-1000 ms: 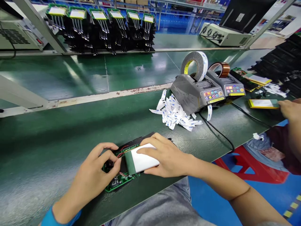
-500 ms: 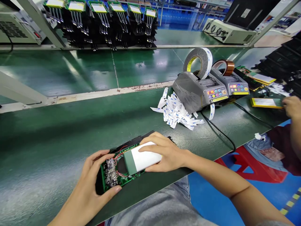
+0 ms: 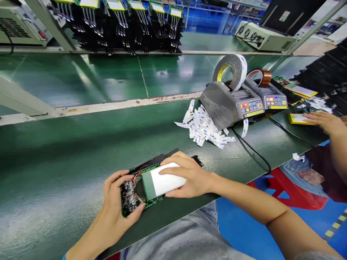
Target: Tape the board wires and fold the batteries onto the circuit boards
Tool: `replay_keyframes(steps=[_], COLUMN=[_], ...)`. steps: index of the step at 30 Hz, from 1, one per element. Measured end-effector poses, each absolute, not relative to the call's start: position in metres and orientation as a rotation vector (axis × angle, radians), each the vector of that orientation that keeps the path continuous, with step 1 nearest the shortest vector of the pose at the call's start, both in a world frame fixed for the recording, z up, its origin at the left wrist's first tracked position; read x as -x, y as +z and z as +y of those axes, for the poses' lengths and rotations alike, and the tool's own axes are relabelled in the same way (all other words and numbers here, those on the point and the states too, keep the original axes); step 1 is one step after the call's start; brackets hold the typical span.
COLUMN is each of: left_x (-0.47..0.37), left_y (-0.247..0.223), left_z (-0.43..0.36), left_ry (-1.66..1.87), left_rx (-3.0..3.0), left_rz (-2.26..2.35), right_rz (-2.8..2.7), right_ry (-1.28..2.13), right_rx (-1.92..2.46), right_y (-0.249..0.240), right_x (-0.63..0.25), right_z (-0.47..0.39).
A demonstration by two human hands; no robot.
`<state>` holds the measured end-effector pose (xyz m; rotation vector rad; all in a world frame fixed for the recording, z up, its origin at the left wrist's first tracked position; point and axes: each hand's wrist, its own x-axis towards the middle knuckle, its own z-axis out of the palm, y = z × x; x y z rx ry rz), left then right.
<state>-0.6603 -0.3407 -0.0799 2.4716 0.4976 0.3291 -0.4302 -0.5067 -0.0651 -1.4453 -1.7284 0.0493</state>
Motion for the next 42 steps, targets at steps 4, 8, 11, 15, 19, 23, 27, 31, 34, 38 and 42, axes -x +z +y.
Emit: replay_keyframes(steps=[4,8,11,15,19,23,27,31,34,38,42], left_x=[0.662,0.662,0.661,0.663,0.668,0.664,0.652,0.648,0.652,0.653,0.647], left_y=[-0.084,-0.084,-0.081,-0.075,-0.068,-0.056,-0.042,-0.04,-0.044,-0.046,-0.043], left_z=[-0.338,-0.338,-0.34,-0.337,-0.326,-0.315,-0.312,-0.317,-0.324,-0.328,-0.331], left_ry=[0.333,0.319,0.302,0.24,0.176,0.234,0.25,0.356,0.446,0.477,0.431], left_rx=[-2.488,-2.486,-2.478,-2.477,-2.574,-2.744,-2.824,-2.826,-2.776,-2.716,-2.684], left_rz=[0.47,0.468,0.474,0.472,0.37,0.225,0.031,-0.091,-0.061,-0.023,0.131], right_rz=[-1.743,-1.761,-1.766,-1.827,-1.833,-1.828,-1.797,-1.786,-1.79,-1.811,-1.81], right_ry=[0.059,0.063,0.078,0.135,0.115,0.118,0.092,0.075,0.084,0.151,0.173], right_rx=[1.424,1.415,1.422,1.473,1.468,1.457,1.439,1.431,1.44,1.476,1.484], right_y=[-0.067,-0.068,-0.067,-0.064,-0.063,-0.065,-0.067,-0.066,-0.065,-0.064,-0.065], right_x=[0.431,0.431,0.434,0.436,0.435,0.435,0.435,0.435,0.435,0.435,0.435], right_z=[-0.505,-0.502,-0.499,-0.496,-0.497,-0.498,-0.497,-0.497,-0.497,-0.497,-0.497])
